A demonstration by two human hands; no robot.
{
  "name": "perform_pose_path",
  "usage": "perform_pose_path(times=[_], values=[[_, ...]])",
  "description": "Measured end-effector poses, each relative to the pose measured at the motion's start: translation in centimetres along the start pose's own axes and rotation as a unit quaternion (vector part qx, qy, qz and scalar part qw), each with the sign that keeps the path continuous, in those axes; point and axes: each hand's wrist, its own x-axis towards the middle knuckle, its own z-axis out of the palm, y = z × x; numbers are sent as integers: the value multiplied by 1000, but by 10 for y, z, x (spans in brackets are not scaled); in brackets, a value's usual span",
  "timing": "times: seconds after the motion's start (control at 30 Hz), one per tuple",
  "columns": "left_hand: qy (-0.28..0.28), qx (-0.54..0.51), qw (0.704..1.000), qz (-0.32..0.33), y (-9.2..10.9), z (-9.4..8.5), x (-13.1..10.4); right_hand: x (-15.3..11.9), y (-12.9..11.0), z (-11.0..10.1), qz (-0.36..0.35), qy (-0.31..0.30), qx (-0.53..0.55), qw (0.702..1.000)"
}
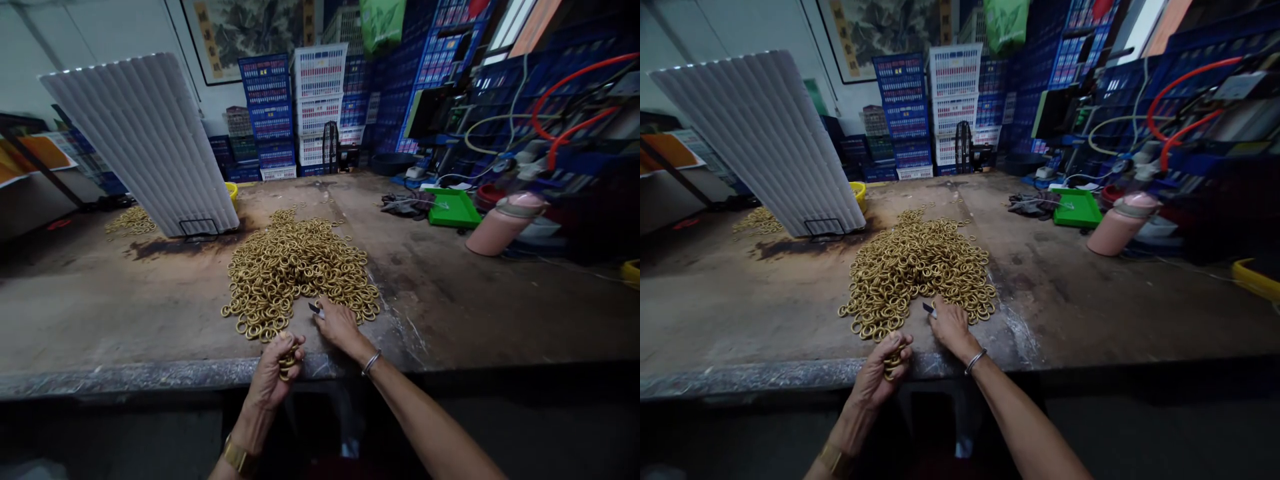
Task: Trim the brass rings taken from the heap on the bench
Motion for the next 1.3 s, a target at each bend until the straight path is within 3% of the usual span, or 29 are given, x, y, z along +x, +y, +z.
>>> perform_pose_path(times=[0.13,0.27,0.4,0.5,0.7,0.83,0.9,0.97,1.1,1.3], values=[[7,75,997,20,-1,6,0,-3,3,1,-18,-2,11,1000],[57,156,984,64,-7,10,2,-6,9,7,-46,33,70,996],[99,253,955,122,-12,11,6,-14,11,13,-126,97,210,965],[90,291,944,129,-14,11,8,-23,6,12,-153,116,277,942],[55,354,922,145,-15,11,4,-34,-9,3,-140,65,387,909],[72,428,863,257,-17,9,2,-33,-13,3,-56,4,467,882],[71,443,849,278,-18,8,2,-31,-13,5,-18,-30,501,865],[60,421,877,223,-18,9,0,-31,-13,6,-2,-42,519,854],[32,298,950,84,-14,16,-6,-32,-14,3,-20,-9,495,869],[9,228,972,64,-13,16,-8,-33,-17,-4,-18,-42,524,850]])
